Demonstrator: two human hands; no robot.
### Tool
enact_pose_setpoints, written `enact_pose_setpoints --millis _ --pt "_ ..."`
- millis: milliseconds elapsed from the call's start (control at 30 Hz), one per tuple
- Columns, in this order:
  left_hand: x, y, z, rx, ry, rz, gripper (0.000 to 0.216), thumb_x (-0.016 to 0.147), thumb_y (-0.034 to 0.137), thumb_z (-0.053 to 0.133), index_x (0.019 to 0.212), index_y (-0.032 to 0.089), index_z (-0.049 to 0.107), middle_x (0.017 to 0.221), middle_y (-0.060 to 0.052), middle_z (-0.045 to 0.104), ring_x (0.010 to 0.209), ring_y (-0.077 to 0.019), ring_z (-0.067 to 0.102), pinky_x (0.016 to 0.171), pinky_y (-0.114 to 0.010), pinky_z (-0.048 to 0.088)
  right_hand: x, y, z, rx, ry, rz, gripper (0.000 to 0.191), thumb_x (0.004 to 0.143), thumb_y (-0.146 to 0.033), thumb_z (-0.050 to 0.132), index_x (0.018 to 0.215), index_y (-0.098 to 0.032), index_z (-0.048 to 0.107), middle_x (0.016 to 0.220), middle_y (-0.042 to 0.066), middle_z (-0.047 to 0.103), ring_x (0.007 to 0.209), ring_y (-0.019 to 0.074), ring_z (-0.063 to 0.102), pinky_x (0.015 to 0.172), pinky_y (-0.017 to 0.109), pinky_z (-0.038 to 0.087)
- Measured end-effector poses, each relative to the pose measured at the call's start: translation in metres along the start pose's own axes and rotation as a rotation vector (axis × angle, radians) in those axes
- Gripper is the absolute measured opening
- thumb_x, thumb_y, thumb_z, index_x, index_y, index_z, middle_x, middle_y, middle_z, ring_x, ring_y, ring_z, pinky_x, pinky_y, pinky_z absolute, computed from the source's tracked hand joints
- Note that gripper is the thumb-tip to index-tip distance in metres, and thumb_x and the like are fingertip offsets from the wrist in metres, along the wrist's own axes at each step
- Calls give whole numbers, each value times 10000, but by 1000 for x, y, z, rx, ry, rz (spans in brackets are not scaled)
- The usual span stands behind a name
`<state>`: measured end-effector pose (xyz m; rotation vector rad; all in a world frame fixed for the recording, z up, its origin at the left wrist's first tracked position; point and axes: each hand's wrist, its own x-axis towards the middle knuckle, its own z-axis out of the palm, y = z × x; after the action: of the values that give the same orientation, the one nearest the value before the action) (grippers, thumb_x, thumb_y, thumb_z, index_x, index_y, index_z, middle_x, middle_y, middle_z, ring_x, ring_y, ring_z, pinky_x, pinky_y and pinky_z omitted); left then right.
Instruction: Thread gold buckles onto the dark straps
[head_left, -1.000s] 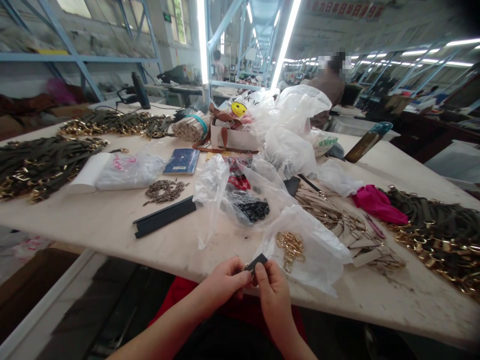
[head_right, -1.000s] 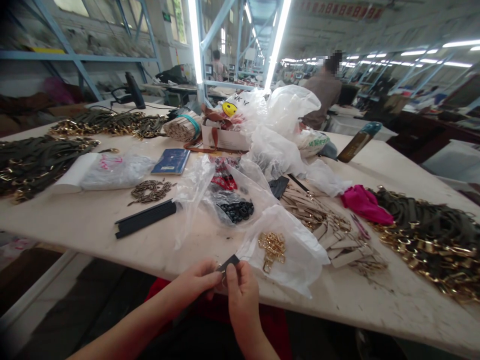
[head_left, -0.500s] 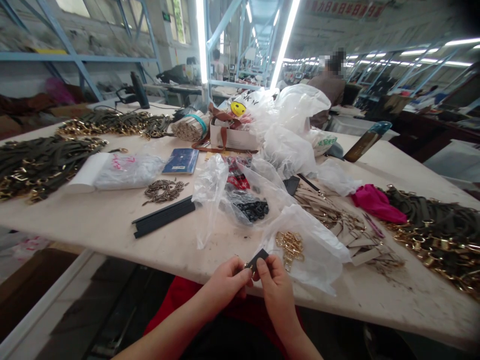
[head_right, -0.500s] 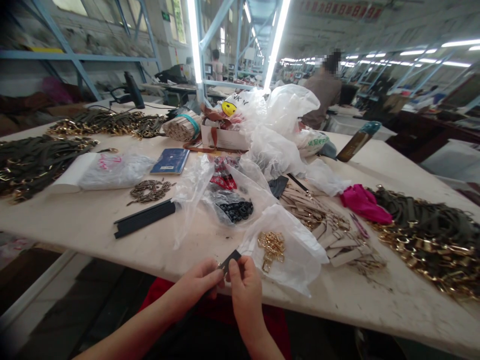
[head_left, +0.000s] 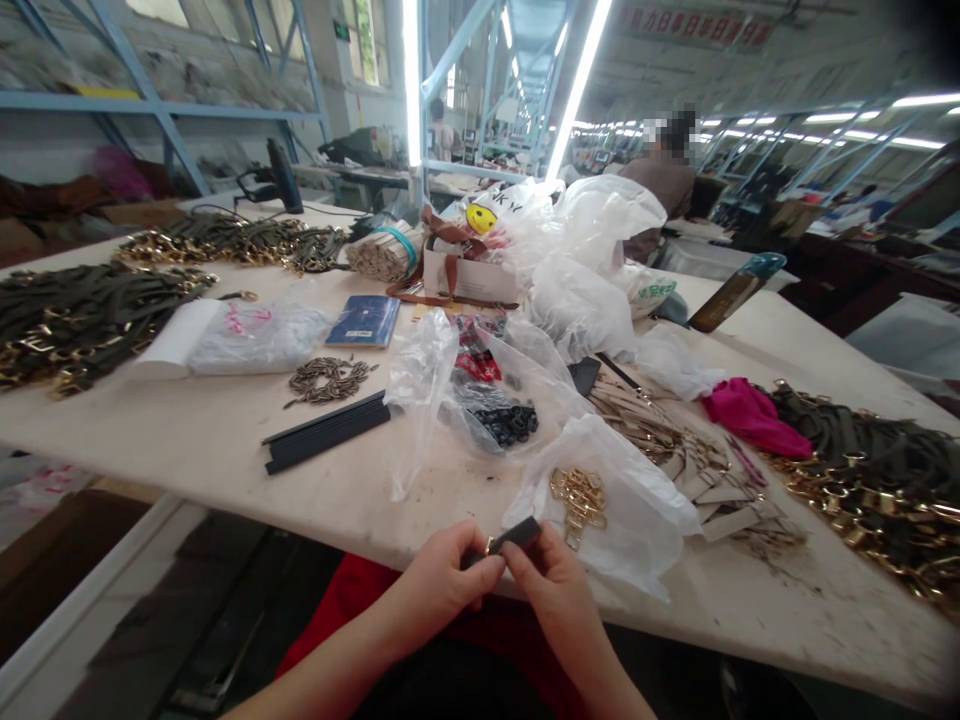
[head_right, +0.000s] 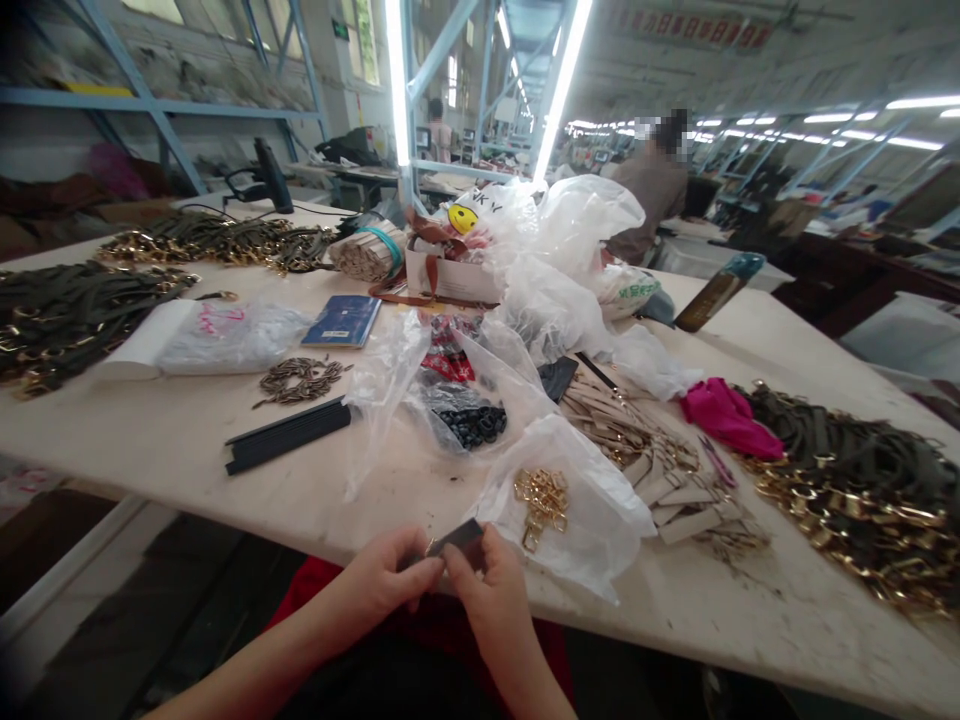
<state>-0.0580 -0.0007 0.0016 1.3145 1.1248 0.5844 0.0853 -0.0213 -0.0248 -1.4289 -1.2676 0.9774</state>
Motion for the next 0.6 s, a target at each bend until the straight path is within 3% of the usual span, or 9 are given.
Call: enact_pose_setpoints --millis 100,233,367,433,500,600 --pt "4 -4 -6 18 -19 -19 259 649 392 585 654 182 434 470 73 453 414 -85 398 408 -193 273 5 4 3 101 -114 52 199 727 -376 580 716 -181 548 660 0 594 612 156 515 585 270 413" --pt "18 -9 -16 3 16 22 304 623 405 605 586 185 399 463 73 425 426 -79 374 413 -194 262 10 2 3 35 -170 -39 192 762 -367 560 712 -182 555 663 -9 566 632 143 498 595 254 395" --pt "29 -8 -23 -37 -18 106 267 655 326 591 841 154 506 590 60 505 495 -97 467 494 -209 360 37 -9 -14 -67 -368 -117 302 846 -412 426 717 -180 570 630 -6 544 616 141 507 585 251 392" --pt "31 -8 -25 -30 -84 113 291 715 308 530 961 151 529 634 46 523 527 -105 493 526 -221 387 65 -12 -24 -188 -256 -162 342 872 -410 355 753 -178 576 614 -1 535 603 149 509 580 260 398" --pt "32 -9 -27 -4 -80 92 259 753 324 490 923 142 562 614 39 512 527 -106 486 521 -220 381 96 -11 -28 -398 -40 -250 275 870 -346 367 843 -178 583 715 28 576 685 174 533 648 286 411" --pt "33 -12 -29 -16 -16 72 264 759 364 485 875 136 552 584 45 493 505 -104 470 505 -219 374 136 -4 -21 -621 15 -360 151 780 -177 475 845 -200 609 853 59 593 792 202 535 748 321 389"
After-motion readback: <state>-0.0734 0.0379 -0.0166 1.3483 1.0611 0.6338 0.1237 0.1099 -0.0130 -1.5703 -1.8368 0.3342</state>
